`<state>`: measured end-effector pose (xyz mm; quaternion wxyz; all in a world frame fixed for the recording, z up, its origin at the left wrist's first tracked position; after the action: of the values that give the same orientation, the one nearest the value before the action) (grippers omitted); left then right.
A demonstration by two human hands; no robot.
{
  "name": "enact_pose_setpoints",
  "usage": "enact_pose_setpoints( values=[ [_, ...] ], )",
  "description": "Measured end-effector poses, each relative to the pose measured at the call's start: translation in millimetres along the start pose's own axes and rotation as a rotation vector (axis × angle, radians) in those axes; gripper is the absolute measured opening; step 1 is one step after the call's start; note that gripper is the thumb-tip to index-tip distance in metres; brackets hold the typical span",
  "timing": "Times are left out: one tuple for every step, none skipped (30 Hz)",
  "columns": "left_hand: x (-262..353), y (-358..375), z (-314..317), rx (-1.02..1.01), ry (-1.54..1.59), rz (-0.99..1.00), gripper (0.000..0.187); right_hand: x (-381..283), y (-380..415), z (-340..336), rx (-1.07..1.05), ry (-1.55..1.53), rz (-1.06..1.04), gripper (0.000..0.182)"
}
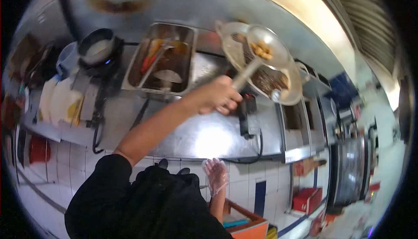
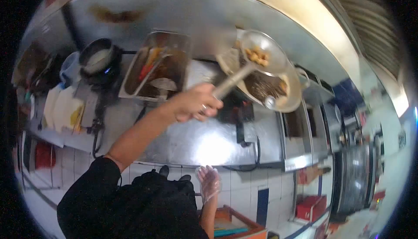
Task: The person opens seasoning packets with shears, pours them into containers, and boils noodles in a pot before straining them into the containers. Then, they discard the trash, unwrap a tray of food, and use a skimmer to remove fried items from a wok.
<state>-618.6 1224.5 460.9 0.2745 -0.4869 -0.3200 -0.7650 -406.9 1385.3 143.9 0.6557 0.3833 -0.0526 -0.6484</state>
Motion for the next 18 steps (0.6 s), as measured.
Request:
enact_pose_setpoints(
  values=[
    [0, -2, -3, 0.009, -0.002, 0.005, 0.021, 1, 4, -4, -0.024, -0.011, -0.009, 0.056],
    [4, -7, -8, 0.027, -0.003, 0.018, 0.021, -1, 7, -5, -0.057, -0.014, -0.013, 0.053],
    [11, -3, -3, -0.011, 0.003, 0.027, 0.020, -3, 6, -9, 0.014, -0.016, -0.024, 0.049],
    [16, 2, 1, -0.054, 0.006, 0.029, 0.019, -6, -1, -4, 0.008, -0.049, -0.054, 0.049],
    [8, -8, -6, -0.045, -0.018, 0.032, 0.018, -7, 1, -15, 0.027, -0.068, -0.059, 0.048],
    [3, -19, -13, -0.031, -0.025, 0.026, 0.017, -8, 8, -25, 0.060, -0.079, -0.054, 0.046],
    [3, -12, -2, -0.052, -0.026, 0.018, 0.017, -8, 9, -35, 0.061, -0.117, -0.078, 0.044],
    [12, -4, 10, -0.051, -0.019, 0.052, 0.017, -15, 1, -40, 0.047, -0.134, -0.103, 0.044],
    [17, -2, 17, -0.047, -0.005, 0.077, 0.016, -18, -2, -48, 0.078, -0.129, -0.093, 0.046],
    [14, -9, 17, -0.058, -0.007, 0.062, 0.016, -17, 7, -63, 0.127, -0.121, -0.066, 0.047],
    [12, -17, 12, -0.029, -0.015, 0.050, 0.014, -15, 17, -77, 0.141, -0.131, -0.056, 0.047],
    [10, -23, 16, 0.003, -0.019, 0.050, 0.012, -23, 23, -86, 0.149, -0.117, -0.053, 0.047],
    [13, -14, 32, 0.014, -0.040, 0.056, 0.010, -37, 9, -81, 0.120, -0.110, -0.064, 0.047],
    [18, -27, 35, 0.021, -0.055, 0.072, 0.010, -48, -6, -78, 0.097, -0.111, -0.063, 0.047],
    [10, -37, 35, 0.040, -0.033, 0.086, 0.010, -59, -1, -79, 0.086, -0.119, -0.087, 0.049],
    [1, -37, 43, 0.066, 0.000, 0.099, 0.010, -71, 12, -87, 0.080, -0.115, -0.105, 0.051],
    [-1, -35, 51, 0.087, 0.027, 0.060, 0.010, -86, 16, -93, 0.066, -0.081, -0.080, 0.051],
    [-2, -42, 64, 0.024, 0.041, 0.104, 0.011, -107, 8, -90, 0.062, -0.032, -0.129, 0.051]
  ],
)
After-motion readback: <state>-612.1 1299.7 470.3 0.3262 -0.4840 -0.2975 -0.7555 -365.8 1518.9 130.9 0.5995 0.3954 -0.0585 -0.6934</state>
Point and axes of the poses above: each hand's wrist, its own y-axis away from the middle knuckle, its own z-axis out of the palm, x = y × z, the point moved 6 cm from there along -y, towards the middle knuckle, and after that the axes turned 11 degrees about -y, right-handed, at the moved point
